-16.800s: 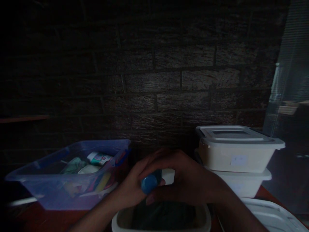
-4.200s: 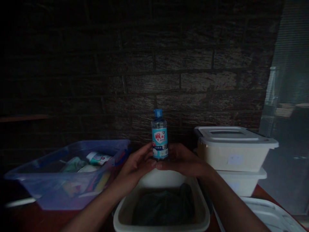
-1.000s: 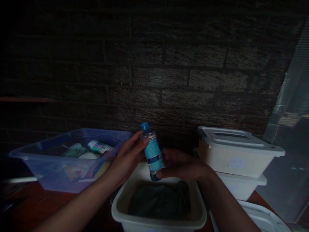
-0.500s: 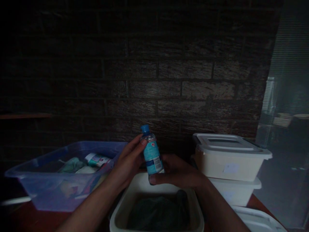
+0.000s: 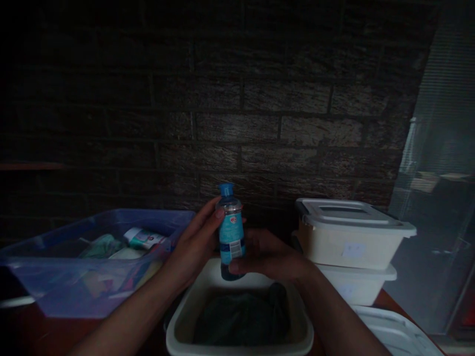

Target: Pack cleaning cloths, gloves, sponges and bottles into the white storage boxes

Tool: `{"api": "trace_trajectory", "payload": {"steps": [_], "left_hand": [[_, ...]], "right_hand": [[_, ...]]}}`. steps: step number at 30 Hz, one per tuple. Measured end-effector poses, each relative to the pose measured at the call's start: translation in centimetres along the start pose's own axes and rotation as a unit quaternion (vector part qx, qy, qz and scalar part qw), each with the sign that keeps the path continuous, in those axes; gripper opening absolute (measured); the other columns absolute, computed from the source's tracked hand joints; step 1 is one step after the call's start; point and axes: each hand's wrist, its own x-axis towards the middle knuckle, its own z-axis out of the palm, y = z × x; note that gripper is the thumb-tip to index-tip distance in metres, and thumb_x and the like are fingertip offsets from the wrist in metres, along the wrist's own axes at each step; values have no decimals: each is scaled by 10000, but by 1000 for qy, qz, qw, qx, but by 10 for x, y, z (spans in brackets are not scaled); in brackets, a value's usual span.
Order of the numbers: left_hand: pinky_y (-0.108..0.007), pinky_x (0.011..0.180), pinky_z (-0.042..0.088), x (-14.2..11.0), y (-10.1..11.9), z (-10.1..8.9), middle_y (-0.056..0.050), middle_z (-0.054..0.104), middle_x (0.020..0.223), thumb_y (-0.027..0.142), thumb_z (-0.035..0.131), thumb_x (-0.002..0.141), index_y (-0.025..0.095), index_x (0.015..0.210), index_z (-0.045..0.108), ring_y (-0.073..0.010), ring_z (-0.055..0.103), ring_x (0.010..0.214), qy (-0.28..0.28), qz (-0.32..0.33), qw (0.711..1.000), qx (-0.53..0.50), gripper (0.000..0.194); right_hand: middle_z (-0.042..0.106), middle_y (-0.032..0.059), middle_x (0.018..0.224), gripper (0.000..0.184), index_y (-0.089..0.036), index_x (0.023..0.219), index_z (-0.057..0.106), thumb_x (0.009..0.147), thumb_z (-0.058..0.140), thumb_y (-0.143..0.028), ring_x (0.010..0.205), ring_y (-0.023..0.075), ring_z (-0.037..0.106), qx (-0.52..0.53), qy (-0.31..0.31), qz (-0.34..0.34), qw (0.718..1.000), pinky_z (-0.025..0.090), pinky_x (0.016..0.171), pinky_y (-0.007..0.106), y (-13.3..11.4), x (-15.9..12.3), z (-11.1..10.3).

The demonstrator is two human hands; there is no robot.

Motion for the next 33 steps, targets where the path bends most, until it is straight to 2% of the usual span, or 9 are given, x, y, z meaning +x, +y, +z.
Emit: {"api": "trace_trajectory", "payload": {"steps": [6, 11, 14, 17, 21, 23, 29, 33], "left_hand": [[-352, 967, 538, 0, -4, 3, -52, 709, 1269, 414, 774, 853, 283, 1321, 618, -277, 659, 1185, 9, 17, 1000, 15, 511], [-414, 877, 593, -1, -3, 5, -84, 697, 1290, 463, 742, 869, 269, 1363, 569, -289, 732, 1037, 12, -19, 1000, -19, 559], [-425, 812, 607, -2, -2, 6, -103, 681, 1321, 482, 712, 884, 260, 1368, 564, -320, 723, 1061, 11, -33, 999, -31, 553], [-411, 830, 593, 0, -5, 3, -93, 680, 1329, 488, 685, 901, 265, 1360, 588, -318, 698, 1103, 27, -23, 999, -1, 520], [-372, 911, 550, 5, -11, -3, -57, 697, 1291, 443, 774, 835, 280, 1319, 634, -277, 674, 1114, 78, 17, 994, 73, 529], [-365, 930, 535, 6, -13, -4, -51, 710, 1252, 425, 791, 823, 275, 1302, 645, -260, 672, 1090, 74, 23, 994, 78, 523], [-383, 972, 511, 5, -14, 1, -70, 700, 1252, 401, 775, 846, 238, 1285, 634, -251, 659, 1106, 44, 8, 999, -10, 489], [-408, 969, 519, 3, -11, 4, -71, 712, 1233, 361, 784, 842, 234, 1256, 629, -248, 689, 1051, 32, 4, 998, -51, 460]], "right_hand": [[748, 33, 990, 452, -145, 1114, 712, 705, 902, -184, 850, 137, 683, 14, 10, -6, 1000, 538, 811, 269, -3, 0, -1], [739, 29, 1027, 398, -162, 1125, 721, 765, 866, -250, 900, 148, 678, 5, -24, -2, 1000, 514, 890, 300, -1, 0, -11], [737, 31, 1033, 381, -161, 1099, 730, 757, 868, -258, 925, 160, 678, 8, -32, -7, 999, 509, 926, 320, -1, 1, -13], [737, 27, 1001, 428, -157, 1077, 721, 697, 902, -235, 912, 168, 684, 23, -10, -8, 1000, 530, 901, 336, -2, 4, -10], [732, 21, 969, 504, -153, 1045, 698, 612, 946, -222, 871, 166, 689, 22, 30, 4, 999, 551, 860, 347, -1, 7, -8], [727, 18, 967, 520, -155, 1036, 689, 596, 957, -223, 863, 161, 684, 11, 37, 5, 999, 552, 851, 342, 1, 6, -8], [710, 8, 971, 445, -153, 1096, 685, 715, 900, -239, 855, 135, 655, -25, 10, 9, 1000, 529, 821, 281, 2, 3, -12], [712, 25, 1019, 383, -151, 1126, 678, 791, 838, -242, 914, 149, 658, -1, -12, 12, 1000, 526, 886, 307, -1, 1, -11]]}}
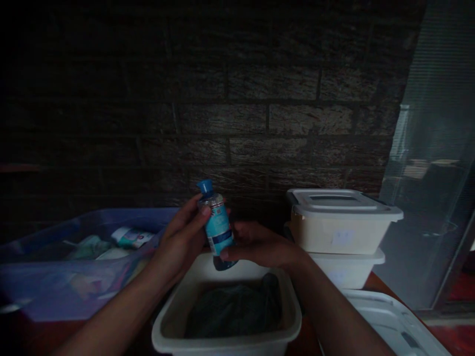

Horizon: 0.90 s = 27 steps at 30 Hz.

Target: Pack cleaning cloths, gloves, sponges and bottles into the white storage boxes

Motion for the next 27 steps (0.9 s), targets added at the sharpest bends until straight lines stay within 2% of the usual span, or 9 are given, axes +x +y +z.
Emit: {"api": "trace_trajectory", "payload": {"steps": [5, 10, 14, 20, 24, 27], "left_hand": [[-409, 997, 503, 0, 1, -2, -61, 722, 1213, 355, 761, 862, 239, 1242, 645, -251, 684, 1084, -8, -7, 1000, -13, 414], [-334, 951, 492, 5, -3, -10, -40, 736, 1169, 402, 752, 869, 256, 1205, 700, -235, 653, 1099, 2, 32, 996, 84, 370], [-313, 911, 493, 6, -4, -12, -36, 734, 1137, 431, 729, 885, 246, 1206, 698, -220, 652, 1045, -9, 37, 993, 114, 372], [-347, 857, 531, 2, 0, -7, -73, 718, 1202, 422, 725, 884, 223, 1246, 655, -245, 679, 1030, -2, 5, 999, 45, 419], [-381, 805, 556, -2, 6, -1, -82, 741, 1141, 389, 717, 891, 217, 1212, 629, -266, 713, 978, -12, -21, 999, -30, 374], [-387, 828, 550, -2, 8, -1, -82, 736, 1180, 387, 724, 879, 219, 1191, 648, -280, 705, 1020, -10, -28, 999, -31, 363]], "right_hand": [[710, 32, 988, 426, -141, 1132, 664, 763, 857, -230, 873, 151, 660, 6, 2, -8, 1000, 538, 839, 303, 1, 0, 2], [690, 21, 925, 450, -141, 1073, 658, 706, 902, -233, 832, 144, 641, -28, 52, -15, 998, 534, 776, 282, 2, 1, 3], [688, 26, 941, 471, -142, 1092, 658, 704, 905, -242, 846, 151, 636, -28, 45, -6, 999, 536, 801, 306, 5, 2, 4], [688, 45, 1055, 450, -170, 1185, 647, 797, 838, -291, 956, 185, 648, -19, 6, -7, 1000, 526, 889, 349, 7, 2, 5], [702, 50, 1057, 484, -171, 1209, 650, 785, 846, -298, 964, 190, 657, 1, -5, 13, 1000, 524, 894, 345, 4, 1, 9], [703, 51, 1072, 474, -168, 1194, 663, 775, 856, -275, 948, 171, 650, 6, -11, -2, 1000, 518, 883, 320, 2, 1, 11]]}}
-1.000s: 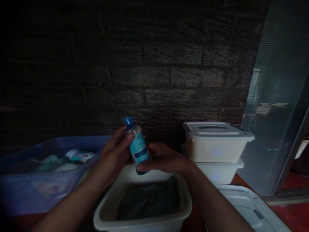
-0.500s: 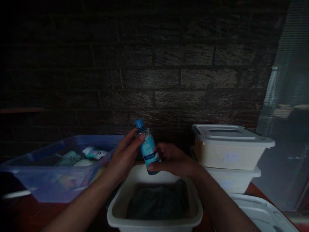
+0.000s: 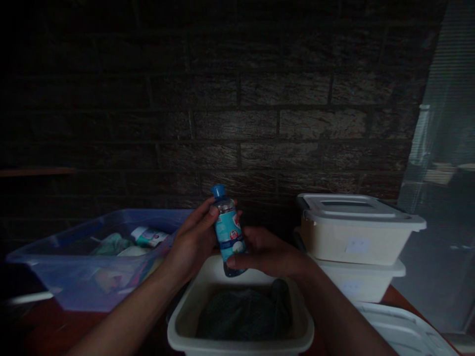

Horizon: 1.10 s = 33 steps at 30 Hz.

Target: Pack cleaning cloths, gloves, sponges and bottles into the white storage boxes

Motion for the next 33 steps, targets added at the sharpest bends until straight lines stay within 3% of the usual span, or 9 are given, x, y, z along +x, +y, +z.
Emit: {"api": "trace_trajectory", "payload": {"steps": [5, 9, 12, 16, 21, 24, 29, 33], "left_hand": [[-350, 920, 509, 4, -5, -9, -53, 727, 1193, 419, 731, 873, 238, 1229, 692, -266, 654, 1109, 19, 42, 993, 108, 401], [-314, 877, 513, 4, -6, -9, -30, 742, 1133, 415, 761, 854, 261, 1245, 694, -234, 671, 1008, 7, 42, 986, 162, 425], [-318, 852, 526, 3, -6, -7, -43, 740, 1141, 419, 749, 866, 251, 1244, 689, -227, 685, 968, -10, 22, 991, 132, 417], [-335, 852, 535, 1, -6, -4, -64, 748, 1135, 416, 756, 862, 232, 1225, 679, -245, 695, 1010, 8, 8, 998, 67, 414], [-368, 839, 551, 1, -3, 0, -79, 743, 1178, 401, 766, 847, 221, 1160, 693, -271, 708, 1020, 6, -10, 1000, 15, 368], [-372, 832, 552, 1, -1, 0, -77, 728, 1226, 395, 753, 853, 224, 1143, 707, -282, 699, 1041, 5, -9, 1000, 28, 340], [-344, 834, 541, 1, -2, -2, -31, 753, 1090, 354, 802, 815, 276, 1247, 690, -247, 701, 954, 10, 3, 994, 113, 453], [-341, 841, 547, 1, -4, -2, -40, 743, 1120, 383, 794, 829, 268, 1230, 693, -224, 707, 925, 14, 6, 994, 104, 430]], "right_hand": [[682, 25, 1026, 530, -180, 1204, 649, 734, 888, -229, 905, 150, 617, -10, 13, -12, 1000, 508, 831, 286, 4, 1, -3], [685, 34, 1052, 549, -169, 1191, 657, 706, 908, -222, 932, 161, 613, -23, 14, -6, 1000, 494, 847, 298, 10, 2, -6], [693, 38, 1056, 518, -162, 1172, 676, 714, 905, -238, 939, 168, 621, -43, 7, 3, 999, 488, 861, 307, 11, 1, -7], [692, 54, 1089, 496, -166, 1234, 657, 789, 852, -268, 968, 176, 634, -30, -13, 10, 999, 497, 885, 331, 8, -1, -9], [692, 39, 1053, 504, -171, 1197, 656, 750, 879, -231, 936, 163, 644, 0, -9, 1, 1000, 509, 870, 311, 6, 0, -6], [698, 40, 1042, 528, -164, 1194, 649, 728, 892, -219, 917, 161, 654, 6, 4, -3, 1000, 522, 851, 311, 7, 1, -5], [705, 40, 1074, 555, -159, 1187, 655, 695, 910, -206, 932, 157, 654, -4, 19, -24, 1000, 512, 850, 292, 8, 2, -6], [711, 18, 1023, 565, -170, 1159, 663, 662, 929, -211, 900, 154, 653, -15, 33, -19, 999, 506, 823, 278, 7, 3, -7]]}}
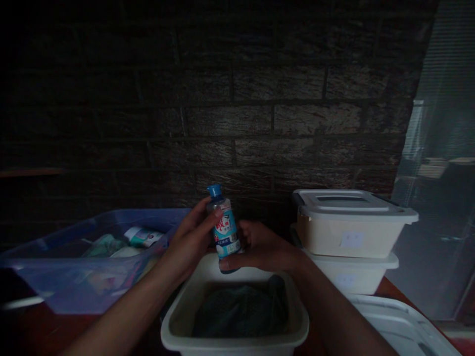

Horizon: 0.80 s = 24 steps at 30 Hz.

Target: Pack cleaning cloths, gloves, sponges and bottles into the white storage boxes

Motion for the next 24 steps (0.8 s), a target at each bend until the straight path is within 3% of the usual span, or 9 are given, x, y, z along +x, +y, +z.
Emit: {"api": "trace_trajectory", "payload": {"steps": [6, 11, 20, 24], "left_hand": [[-369, 931, 548, 0, -1, 3, -77, 721, 1201, 367, 765, 866, 225, 1248, 658, -252, 688, 1098, -8, -30, 997, -78, 421], [-395, 950, 548, -1, -3, 6, -90, 711, 1244, 348, 770, 862, 214, 1230, 657, -282, 673, 1155, -23, -32, 994, -105, 408], [-418, 967, 537, -4, 2, 8, -117, 686, 1318, 348, 722, 899, 198, 1228, 661, -314, 636, 1231, -32, -45, 993, -105, 367], [-397, 973, 529, -3, 1, 6, -86, 714, 1266, 345, 745, 885, 235, 1221, 665, -288, 649, 1211, -38, -43, 996, -63, 363]], "right_hand": [[712, 63, 1062, 498, -153, 1208, 641, 774, 856, -269, 913, 174, 666, -7, -25, 19, 999, 528, 839, 328, -1, 0, -4], [712, 45, 1048, 483, -158, 1158, 658, 739, 878, -253, 942, 178, 666, 2, -21, 20, 1000, 526, 866, 322, 1, 1, -6], [698, 28, 1054, 479, -163, 1155, 659, 738, 881, -243, 949, 171, 652, 17, -17, -6, 1000, 514, 869, 315, 0, 0, -2], [691, 26, 1046, 470, -167, 1144, 656, 738, 881, -238, 943, 170, 646, 6, -10, -12, 1000, 522, 857, 316, 2, 1, -2]]}}
